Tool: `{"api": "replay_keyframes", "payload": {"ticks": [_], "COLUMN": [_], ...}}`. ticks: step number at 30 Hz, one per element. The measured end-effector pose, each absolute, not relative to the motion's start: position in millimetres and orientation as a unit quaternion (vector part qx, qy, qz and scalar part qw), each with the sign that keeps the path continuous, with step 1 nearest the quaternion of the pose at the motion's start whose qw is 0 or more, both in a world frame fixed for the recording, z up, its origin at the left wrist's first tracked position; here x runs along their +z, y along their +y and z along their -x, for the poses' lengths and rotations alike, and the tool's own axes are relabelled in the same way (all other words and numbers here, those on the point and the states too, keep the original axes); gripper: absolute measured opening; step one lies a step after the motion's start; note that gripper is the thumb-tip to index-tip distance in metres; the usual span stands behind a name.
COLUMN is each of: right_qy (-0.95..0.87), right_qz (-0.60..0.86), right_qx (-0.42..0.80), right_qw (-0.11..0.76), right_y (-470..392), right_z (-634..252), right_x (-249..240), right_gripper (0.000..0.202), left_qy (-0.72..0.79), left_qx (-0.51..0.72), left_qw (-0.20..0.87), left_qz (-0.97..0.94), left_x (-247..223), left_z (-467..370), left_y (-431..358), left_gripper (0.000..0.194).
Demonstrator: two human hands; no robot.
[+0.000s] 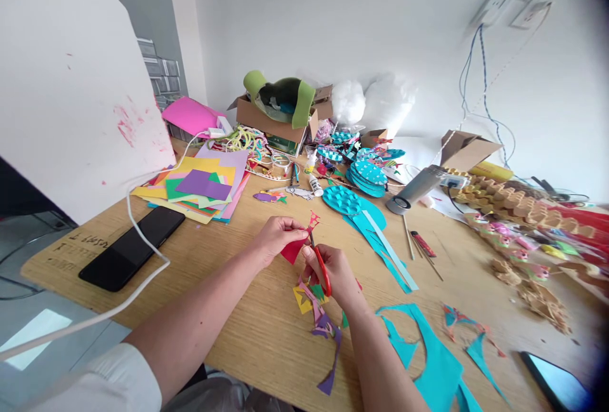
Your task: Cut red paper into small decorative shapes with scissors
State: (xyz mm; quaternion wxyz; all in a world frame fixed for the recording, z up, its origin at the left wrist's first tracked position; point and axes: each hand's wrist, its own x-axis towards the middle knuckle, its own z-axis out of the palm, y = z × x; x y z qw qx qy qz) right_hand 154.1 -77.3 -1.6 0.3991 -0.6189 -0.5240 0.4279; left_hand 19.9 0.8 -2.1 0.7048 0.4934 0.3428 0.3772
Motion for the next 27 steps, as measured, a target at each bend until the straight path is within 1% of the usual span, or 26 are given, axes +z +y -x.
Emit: {"api": "replay_keyframes", "payload": {"ticks": [10, 27], "right_qy": [-0.522, -0.52], "right_qz": [0.606, 0.621], "right_qx": [0.438, 0.432], "right_qw": [0.411, 0.397], "right_y": [-77.8, -78.1], "right_z": [-152.9, -152.9], "right_x": [-2.3, -1.6], "right_gripper": [0.05, 0.05], "left_qy": [0.338, 0.335], "left_qx": [0.377, 0.377], "left_qw": [0.712, 0.721], "left_qz": [-0.486, -0.476], "left_x": [-7.5, -7.9], "left_z": [-22.4, -21.6], "left_y": [1.7, 3.1], "left_gripper": [0.014, 0.017]}}
